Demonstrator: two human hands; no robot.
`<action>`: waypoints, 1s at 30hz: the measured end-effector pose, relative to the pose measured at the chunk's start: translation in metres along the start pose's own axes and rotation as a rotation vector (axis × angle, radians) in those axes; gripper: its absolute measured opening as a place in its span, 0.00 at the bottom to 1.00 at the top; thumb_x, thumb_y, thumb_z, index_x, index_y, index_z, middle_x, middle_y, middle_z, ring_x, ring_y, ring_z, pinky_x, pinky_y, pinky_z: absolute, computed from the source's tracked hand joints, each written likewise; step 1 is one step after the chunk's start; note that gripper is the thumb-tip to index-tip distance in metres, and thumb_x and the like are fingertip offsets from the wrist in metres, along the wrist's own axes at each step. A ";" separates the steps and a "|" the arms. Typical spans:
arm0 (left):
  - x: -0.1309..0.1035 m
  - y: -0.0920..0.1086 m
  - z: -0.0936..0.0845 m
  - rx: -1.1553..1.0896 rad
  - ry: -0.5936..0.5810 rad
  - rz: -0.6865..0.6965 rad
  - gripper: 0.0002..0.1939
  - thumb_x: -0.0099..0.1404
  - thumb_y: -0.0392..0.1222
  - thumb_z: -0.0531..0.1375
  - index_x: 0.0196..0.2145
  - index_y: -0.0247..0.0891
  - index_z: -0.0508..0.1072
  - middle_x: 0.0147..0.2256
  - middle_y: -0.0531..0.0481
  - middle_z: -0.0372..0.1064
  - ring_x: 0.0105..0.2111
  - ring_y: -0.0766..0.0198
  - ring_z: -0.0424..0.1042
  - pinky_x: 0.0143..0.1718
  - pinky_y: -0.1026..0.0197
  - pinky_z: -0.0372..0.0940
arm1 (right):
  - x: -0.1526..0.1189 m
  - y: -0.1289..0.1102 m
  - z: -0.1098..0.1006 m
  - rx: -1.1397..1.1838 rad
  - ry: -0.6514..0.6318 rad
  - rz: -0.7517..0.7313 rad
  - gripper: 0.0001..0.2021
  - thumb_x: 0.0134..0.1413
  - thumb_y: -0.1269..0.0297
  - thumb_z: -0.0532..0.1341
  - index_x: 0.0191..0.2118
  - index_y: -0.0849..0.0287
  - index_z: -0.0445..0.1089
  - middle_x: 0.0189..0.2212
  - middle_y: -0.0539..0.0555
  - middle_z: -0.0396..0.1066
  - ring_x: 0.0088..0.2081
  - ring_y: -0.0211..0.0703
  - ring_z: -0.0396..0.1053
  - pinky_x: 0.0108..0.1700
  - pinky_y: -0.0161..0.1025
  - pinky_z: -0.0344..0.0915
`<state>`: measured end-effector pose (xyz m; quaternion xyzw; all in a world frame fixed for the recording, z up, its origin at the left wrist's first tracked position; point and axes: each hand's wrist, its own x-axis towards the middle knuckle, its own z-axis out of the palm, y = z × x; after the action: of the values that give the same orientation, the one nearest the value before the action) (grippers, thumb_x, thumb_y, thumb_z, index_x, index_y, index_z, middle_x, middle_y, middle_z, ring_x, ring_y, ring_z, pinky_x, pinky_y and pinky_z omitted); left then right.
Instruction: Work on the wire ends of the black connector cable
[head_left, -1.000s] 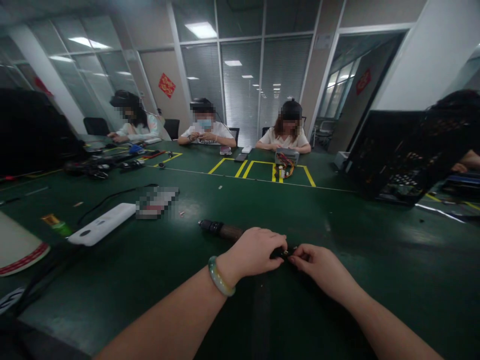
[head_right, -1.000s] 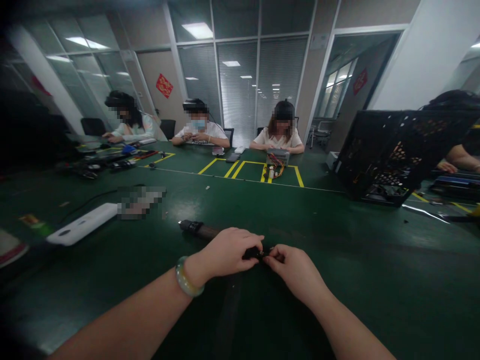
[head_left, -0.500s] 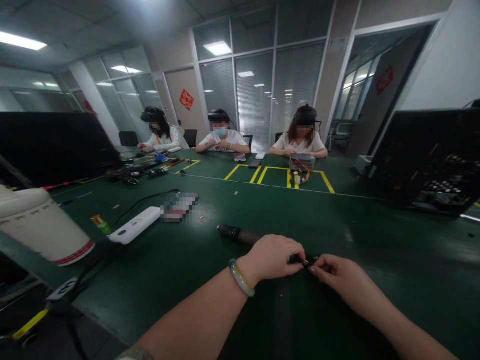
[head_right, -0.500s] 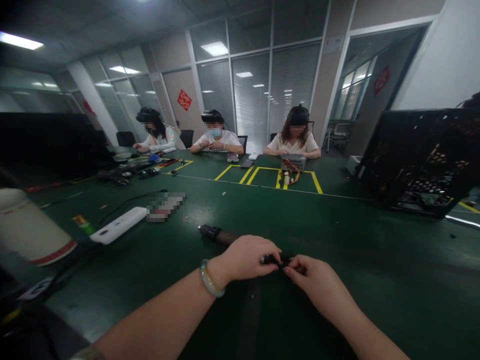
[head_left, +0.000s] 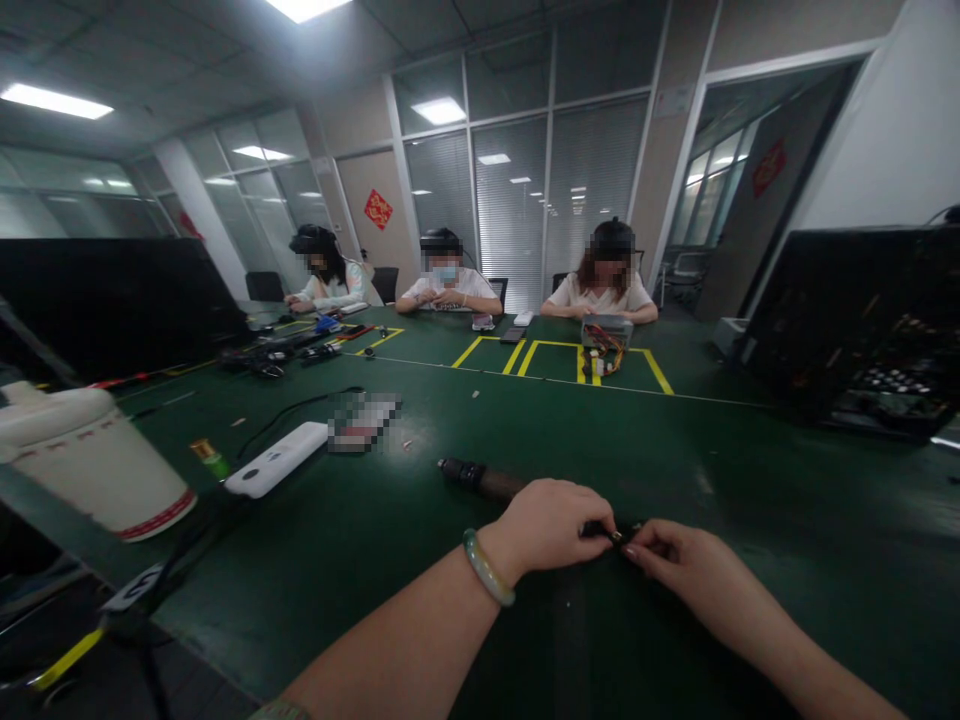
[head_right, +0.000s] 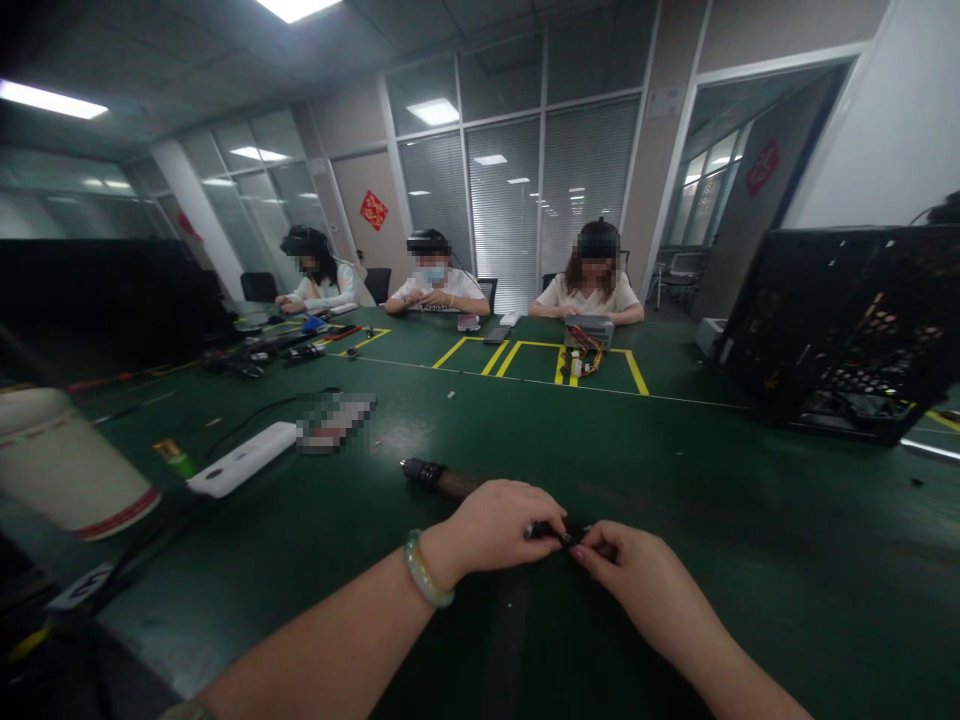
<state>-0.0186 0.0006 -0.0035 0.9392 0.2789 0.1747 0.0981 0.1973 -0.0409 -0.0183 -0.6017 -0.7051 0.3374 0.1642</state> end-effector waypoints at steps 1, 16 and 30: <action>0.000 0.000 0.000 -0.003 0.002 0.003 0.08 0.65 0.43 0.59 0.41 0.43 0.73 0.43 0.55 0.72 0.43 0.64 0.71 0.47 0.60 0.62 | 0.000 0.000 0.000 0.001 0.001 0.001 0.13 0.58 0.52 0.56 0.35 0.54 0.73 0.29 0.50 0.76 0.30 0.43 0.71 0.28 0.34 0.58; 0.000 0.002 -0.002 -0.013 0.008 -0.024 0.06 0.64 0.42 0.60 0.40 0.42 0.72 0.41 0.54 0.72 0.42 0.63 0.71 0.45 0.60 0.63 | -0.002 -0.001 -0.001 -0.026 0.003 0.023 0.13 0.57 0.52 0.56 0.35 0.53 0.74 0.30 0.50 0.76 0.29 0.44 0.71 0.28 0.35 0.58; 0.001 0.000 0.001 0.012 0.012 -0.023 0.07 0.64 0.43 0.60 0.40 0.43 0.72 0.41 0.55 0.73 0.42 0.63 0.71 0.47 0.60 0.63 | -0.004 -0.008 -0.002 -0.017 0.005 0.026 0.12 0.57 0.55 0.56 0.33 0.53 0.74 0.29 0.50 0.76 0.29 0.43 0.71 0.28 0.34 0.58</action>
<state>-0.0173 0.0005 -0.0045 0.9354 0.2912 0.1777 0.0929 0.1935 -0.0450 -0.0111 -0.6133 -0.6994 0.3320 0.1567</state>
